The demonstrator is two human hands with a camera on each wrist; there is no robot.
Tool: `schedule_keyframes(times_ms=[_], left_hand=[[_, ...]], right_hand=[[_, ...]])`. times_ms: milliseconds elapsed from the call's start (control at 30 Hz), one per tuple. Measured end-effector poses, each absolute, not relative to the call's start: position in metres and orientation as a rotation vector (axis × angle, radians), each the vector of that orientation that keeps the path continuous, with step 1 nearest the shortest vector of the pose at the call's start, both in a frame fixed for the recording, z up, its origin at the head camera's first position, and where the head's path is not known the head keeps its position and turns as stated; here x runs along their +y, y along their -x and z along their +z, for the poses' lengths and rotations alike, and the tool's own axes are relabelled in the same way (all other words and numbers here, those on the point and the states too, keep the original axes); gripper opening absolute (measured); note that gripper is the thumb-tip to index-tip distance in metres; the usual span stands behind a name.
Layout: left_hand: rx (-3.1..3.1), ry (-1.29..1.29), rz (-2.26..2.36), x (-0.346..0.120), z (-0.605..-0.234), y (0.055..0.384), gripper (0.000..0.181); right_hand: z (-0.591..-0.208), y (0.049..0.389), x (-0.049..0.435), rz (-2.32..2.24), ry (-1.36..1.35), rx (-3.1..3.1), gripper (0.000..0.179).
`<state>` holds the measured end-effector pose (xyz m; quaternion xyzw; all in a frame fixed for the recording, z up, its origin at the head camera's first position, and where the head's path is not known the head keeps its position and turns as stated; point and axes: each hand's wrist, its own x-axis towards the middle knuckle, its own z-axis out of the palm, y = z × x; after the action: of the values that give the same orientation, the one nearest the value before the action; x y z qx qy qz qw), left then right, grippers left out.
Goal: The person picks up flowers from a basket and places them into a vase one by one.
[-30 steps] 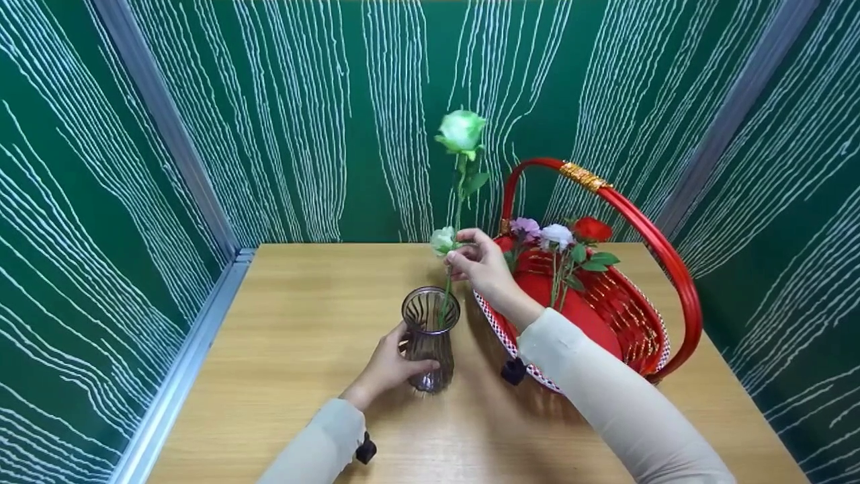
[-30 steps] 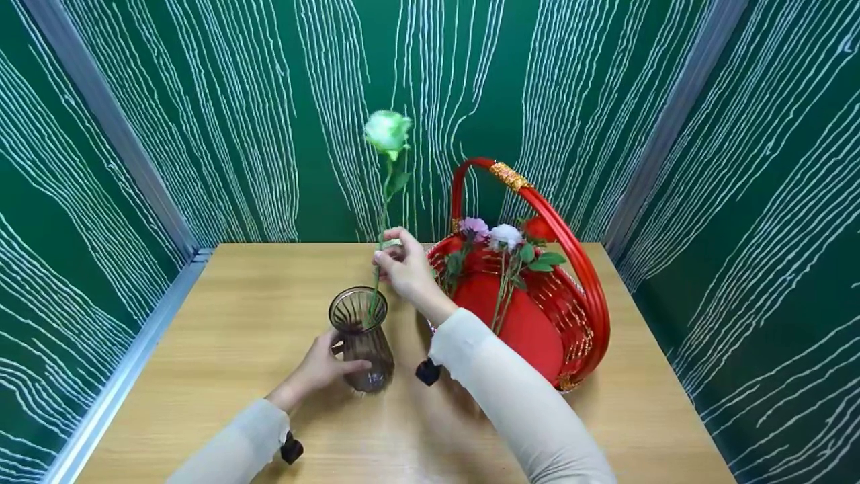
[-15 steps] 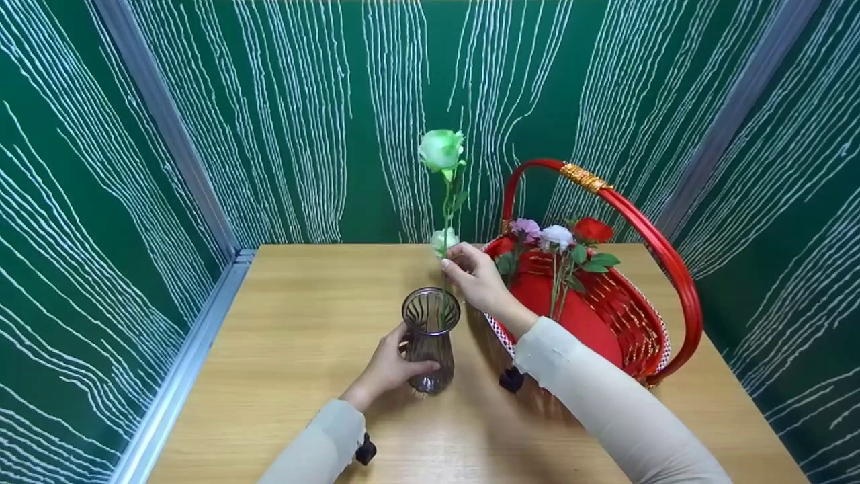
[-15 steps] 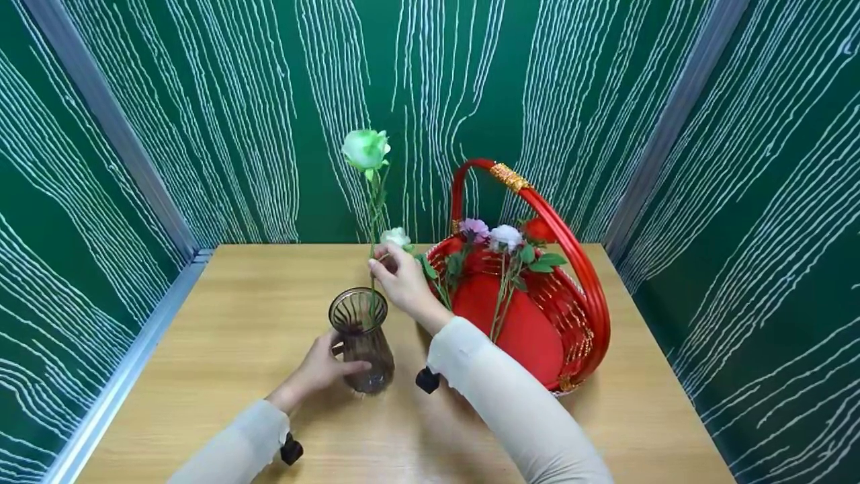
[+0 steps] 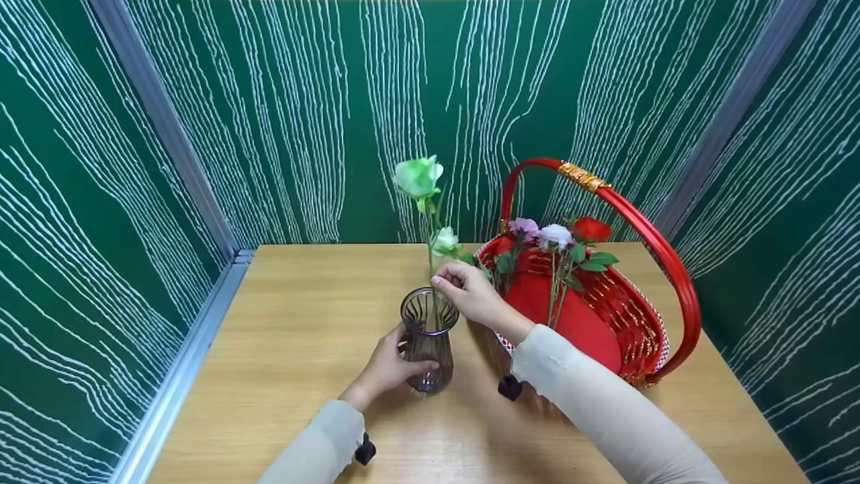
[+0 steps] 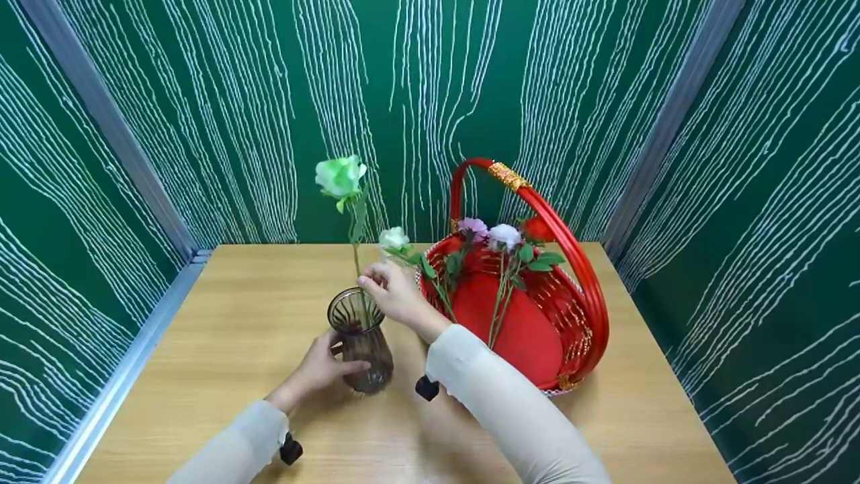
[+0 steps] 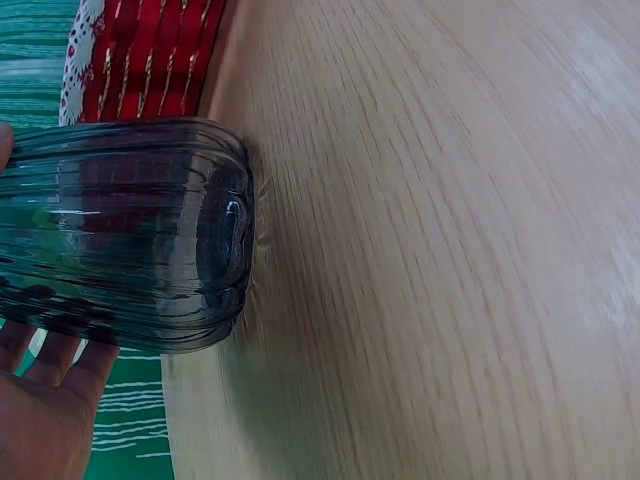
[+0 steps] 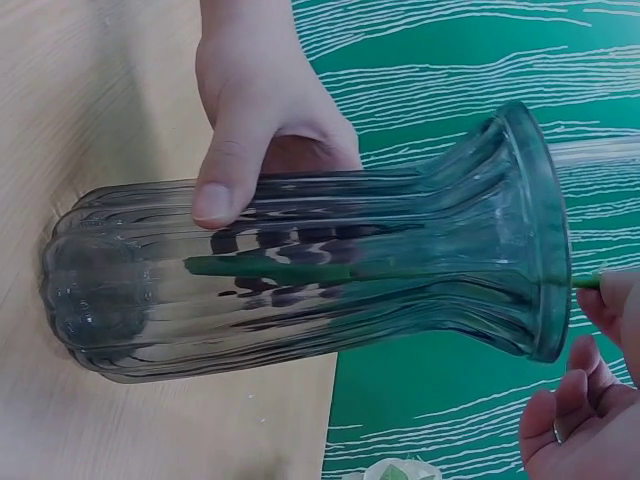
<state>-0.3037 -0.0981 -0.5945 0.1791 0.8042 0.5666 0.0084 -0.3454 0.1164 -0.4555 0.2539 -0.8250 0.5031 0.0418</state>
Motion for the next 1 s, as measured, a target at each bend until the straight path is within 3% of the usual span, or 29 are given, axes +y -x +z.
schedule_keyframes(times_ms=[600,1000], left_hand=[[2.502,-0.599,1.791,-0.098,-0.594,0.305,0.085],[2.473,-0.576,1.803,-0.097,-0.594,0.303,0.084]], right_hand=[[-0.46,0.344,0.125,1.576,-0.717,-2.53,0.009],[-0.462,0.345,0.149,1.627,-0.619,-2.545,0.019]])
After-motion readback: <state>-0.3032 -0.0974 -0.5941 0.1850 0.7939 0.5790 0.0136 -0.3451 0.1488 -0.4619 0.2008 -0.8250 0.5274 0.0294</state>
